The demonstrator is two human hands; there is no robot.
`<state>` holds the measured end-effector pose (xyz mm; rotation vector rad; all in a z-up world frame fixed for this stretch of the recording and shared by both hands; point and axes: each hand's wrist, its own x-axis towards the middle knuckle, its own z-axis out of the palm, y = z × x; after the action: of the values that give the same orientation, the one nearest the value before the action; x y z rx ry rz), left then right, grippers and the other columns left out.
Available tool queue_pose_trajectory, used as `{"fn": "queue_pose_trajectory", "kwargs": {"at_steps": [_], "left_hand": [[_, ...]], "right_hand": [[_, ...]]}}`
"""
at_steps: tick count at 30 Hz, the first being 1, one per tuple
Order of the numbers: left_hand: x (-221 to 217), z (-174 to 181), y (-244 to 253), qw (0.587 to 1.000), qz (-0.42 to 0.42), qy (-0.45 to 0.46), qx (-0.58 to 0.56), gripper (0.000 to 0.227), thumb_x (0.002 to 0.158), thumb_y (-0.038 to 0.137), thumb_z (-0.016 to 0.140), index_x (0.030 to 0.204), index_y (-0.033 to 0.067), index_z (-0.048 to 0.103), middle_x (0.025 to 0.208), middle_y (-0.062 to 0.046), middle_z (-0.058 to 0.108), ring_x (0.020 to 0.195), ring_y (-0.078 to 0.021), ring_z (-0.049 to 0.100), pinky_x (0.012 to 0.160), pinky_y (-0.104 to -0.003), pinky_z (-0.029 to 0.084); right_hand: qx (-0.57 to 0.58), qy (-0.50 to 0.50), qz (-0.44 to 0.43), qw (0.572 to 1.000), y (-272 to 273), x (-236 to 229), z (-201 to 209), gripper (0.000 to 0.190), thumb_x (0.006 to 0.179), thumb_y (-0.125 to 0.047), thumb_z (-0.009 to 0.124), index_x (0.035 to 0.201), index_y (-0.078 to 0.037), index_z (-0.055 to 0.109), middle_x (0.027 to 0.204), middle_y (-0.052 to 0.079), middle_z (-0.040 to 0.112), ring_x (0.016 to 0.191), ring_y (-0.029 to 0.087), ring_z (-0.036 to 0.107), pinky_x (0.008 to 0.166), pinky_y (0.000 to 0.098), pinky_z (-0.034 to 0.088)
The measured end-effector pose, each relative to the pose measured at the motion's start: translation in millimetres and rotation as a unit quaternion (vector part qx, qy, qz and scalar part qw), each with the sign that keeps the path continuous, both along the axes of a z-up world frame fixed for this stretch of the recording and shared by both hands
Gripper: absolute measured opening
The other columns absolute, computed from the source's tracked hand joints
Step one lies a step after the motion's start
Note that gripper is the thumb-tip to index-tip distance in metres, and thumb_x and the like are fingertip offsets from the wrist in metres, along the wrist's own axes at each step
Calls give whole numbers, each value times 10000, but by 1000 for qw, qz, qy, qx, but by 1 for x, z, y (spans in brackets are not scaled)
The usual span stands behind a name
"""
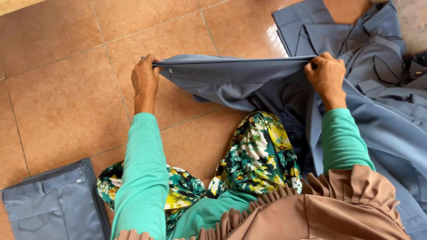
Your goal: Folding grey fabric pants into a rectangular shape and stacking them on the floor.
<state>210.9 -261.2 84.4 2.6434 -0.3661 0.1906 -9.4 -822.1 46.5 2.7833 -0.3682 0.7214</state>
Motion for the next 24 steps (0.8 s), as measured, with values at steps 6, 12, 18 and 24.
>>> {"fn": "queue_pose_trajectory", "kwargs": {"at_steps": [6,12,18,24], "left_hand": [[-2,-38,42,987,109,93,76,241,859,265,833,984,315,633,1292,87,508,1022,-351,715,944,-500,568],[26,-30,92,977,95,-153,-112,657,919,43,778,1480,-42,447,1579,-266,358,1474,-414,384,1214,-436,351],[-29,63,165,885,77,-367,-276,285,782,-199,496,955,-13,625,1339,-256,587,1277,-410,582,1027,-452,489],[-95,-130,316,935,344,-84,14,314,815,-72,694,916,213,611,904,12,759,893,-324,750,850,-461,603]], "right_hand": [[117,99,24,988,59,26,-43,215,893,-317,647,787,-164,754,775,62,652,630,373,685,592,480,572],[77,-57,101,990,80,103,38,175,931,-226,701,808,-102,716,813,97,618,578,361,620,477,478,457],[137,-152,249,946,209,87,101,212,979,-25,679,834,-54,527,896,117,552,729,327,562,564,450,412],[148,-10,340,929,319,63,-107,62,812,-190,745,805,-152,697,903,22,671,732,254,694,633,351,561]]}}
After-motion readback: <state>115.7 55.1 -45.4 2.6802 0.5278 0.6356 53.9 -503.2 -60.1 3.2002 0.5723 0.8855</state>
